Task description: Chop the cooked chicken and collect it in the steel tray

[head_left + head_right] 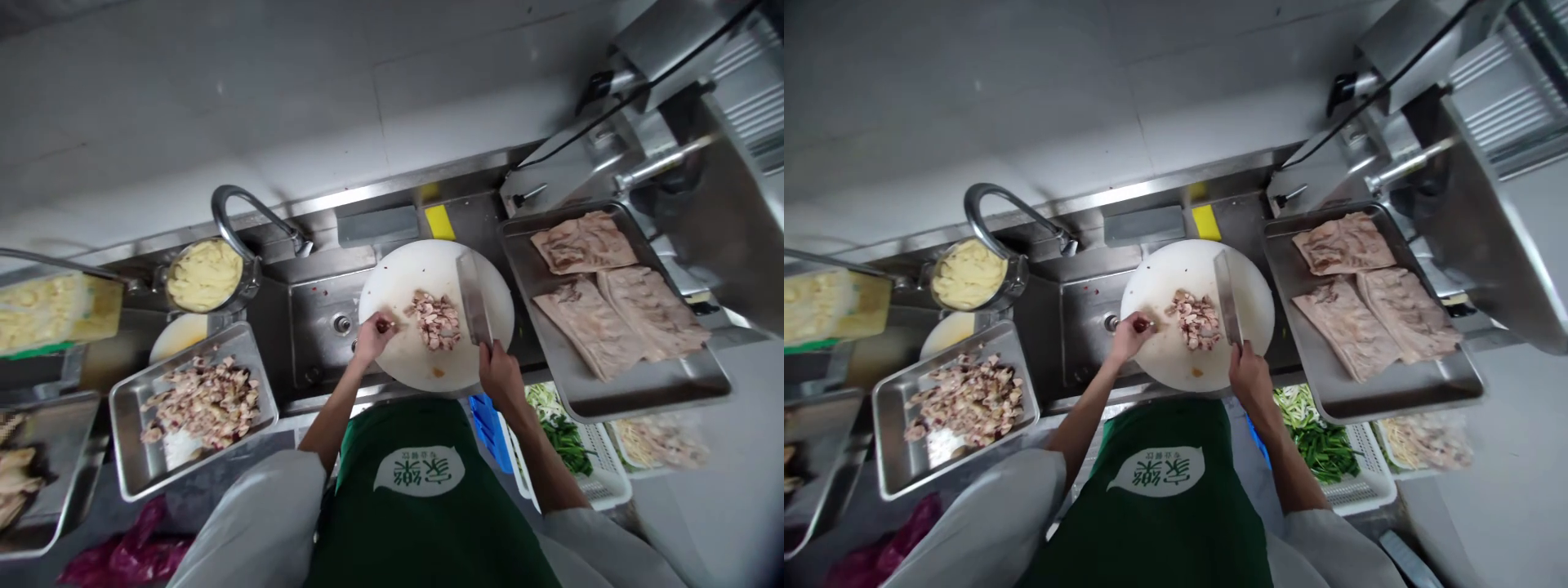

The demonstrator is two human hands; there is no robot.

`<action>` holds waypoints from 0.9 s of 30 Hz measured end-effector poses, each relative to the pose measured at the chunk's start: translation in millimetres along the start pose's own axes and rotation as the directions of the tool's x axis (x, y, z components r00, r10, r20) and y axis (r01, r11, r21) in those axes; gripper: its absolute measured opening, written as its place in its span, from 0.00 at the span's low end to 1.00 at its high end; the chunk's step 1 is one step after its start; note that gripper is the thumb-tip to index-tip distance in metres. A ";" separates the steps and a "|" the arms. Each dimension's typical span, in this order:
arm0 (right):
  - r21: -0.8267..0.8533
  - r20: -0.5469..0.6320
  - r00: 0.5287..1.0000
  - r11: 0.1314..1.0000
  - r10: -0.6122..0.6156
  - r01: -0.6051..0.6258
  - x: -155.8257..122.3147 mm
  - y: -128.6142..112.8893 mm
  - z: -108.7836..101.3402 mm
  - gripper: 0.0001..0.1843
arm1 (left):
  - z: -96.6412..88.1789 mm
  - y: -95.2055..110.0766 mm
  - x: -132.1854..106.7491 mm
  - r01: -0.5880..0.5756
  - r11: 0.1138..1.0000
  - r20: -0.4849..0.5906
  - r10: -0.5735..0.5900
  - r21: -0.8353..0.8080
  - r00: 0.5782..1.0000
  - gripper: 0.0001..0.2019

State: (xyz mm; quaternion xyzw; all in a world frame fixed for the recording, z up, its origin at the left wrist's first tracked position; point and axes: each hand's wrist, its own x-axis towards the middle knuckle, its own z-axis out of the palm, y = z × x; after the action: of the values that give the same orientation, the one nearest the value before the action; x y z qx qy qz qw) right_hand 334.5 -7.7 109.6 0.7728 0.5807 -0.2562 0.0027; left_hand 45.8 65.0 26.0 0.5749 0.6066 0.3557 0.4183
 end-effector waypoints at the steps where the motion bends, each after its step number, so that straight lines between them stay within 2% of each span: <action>1: -0.010 0.025 0.998 0.999 -0.050 0.051 -3.8 -16.3 0.2 0.19 | -4.0 -6.6 -10.6 -0.008 0.998 -0.088 0.013 0.062 0.996 0.14; 4: -0.019 0.073 0.976 0.979 -0.203 0.205 -12.7 -65.8 7.4 0.19 | -19.2 -16.0 -31.2 -0.020 0.986 -0.342 0.077 0.165 0.937 0.14; 6: -0.028 0.049 0.966 0.966 -0.255 0.257 -15.2 -93.2 18.9 0.20 | -28.7 -17.3 -39.3 -0.029 0.987 -0.435 0.096 0.160 0.895 0.11; 7: -0.033 0.038 0.965 0.965 -0.259 0.260 -15.1 -103.8 26.2 0.20 | -31.3 -17.5 -42.6 -0.045 0.988 -0.438 0.108 0.151 0.893 0.10; 9: -0.039 0.086 0.963 0.965 -0.254 0.258 -12.4 -118.2 41.1 0.20 | -30.1 -18.1 -48.4 -0.102 0.986 -0.356 0.144 0.133 0.923 0.09; 11: -0.041 0.167 0.951 0.962 -0.260 0.270 -8.3 -124.6 51.2 0.18 | -22.9 -19.1 -53.3 -0.156 0.982 -0.230 0.178 0.111 0.957 0.08; 13: -0.046 0.195 0.937 0.951 -0.291 0.305 -6.4 -126.0 52.8 0.17 | -16.0 -20.5 -57.7 -0.171 0.981 -0.205 0.187 0.090 0.961 0.08; 15: -0.069 0.132 0.940 0.943 -0.315 0.325 -8.9 -126.7 48.5 0.18 | -14.5 -22.1 -62.1 -0.150 0.984 -0.326 0.172 0.093 0.930 0.08; 17: -0.084 0.063 0.943 0.939 -0.328 0.332 -14.0 -130.5 45.6 0.20 | -17.1 -24.0 -65.7 -0.117 0.987 -0.485 0.154 0.106 0.861 0.08; 18: -0.088 0.053 0.943 0.939 -0.330 0.333 -16.1 -134.0 46.8 0.21 | -18.3 -25.0 -66.6 -0.108 0.988 -0.536 0.152 0.112 0.830 0.08; 19: -0.090 0.069 0.941 0.938 -0.331 0.336 -17.1 -138.4 50.3 0.22 | -18.5 -26.1 -66.6 -0.112 0.987 -0.548 0.160 0.119 0.821 0.08; 21: -0.091 0.152 0.932 0.934 -0.330 0.346 -14.2 -147.7 61.8 0.20 | -14.8 -28.6 -64.2 -0.156 0.978 -0.461 0.202 0.135 0.864 0.08; 23: -0.088 0.225 0.917 0.930 -0.329 0.356 -5.0 -154.3 73.1 0.19 | -6.8 -31.2 -59.6 -0.225 0.962 -0.309 0.263 0.151 0.914 0.08; 25: -0.068 0.239 0.910 0.929 -0.338 0.363 7.2 -154.6 76.9 0.18 | 1.0 -34.0 -55.2 -0.279 0.946 -0.207 0.309 0.163 0.928 0.08; 27: -0.019 0.220 0.909 0.930 -0.354 0.367 17.9 -145.6 71.1 0.16 | 4.3 -36.7 -52.6 -0.300 0.937 -0.174 0.329 0.177 0.928 0.08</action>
State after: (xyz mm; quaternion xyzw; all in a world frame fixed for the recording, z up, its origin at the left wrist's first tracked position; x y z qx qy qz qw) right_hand 179.2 34.3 83.4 0.6201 0.7170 -0.3158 0.0406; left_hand 34.5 9.2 -4.0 0.6553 0.5700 0.4287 0.2488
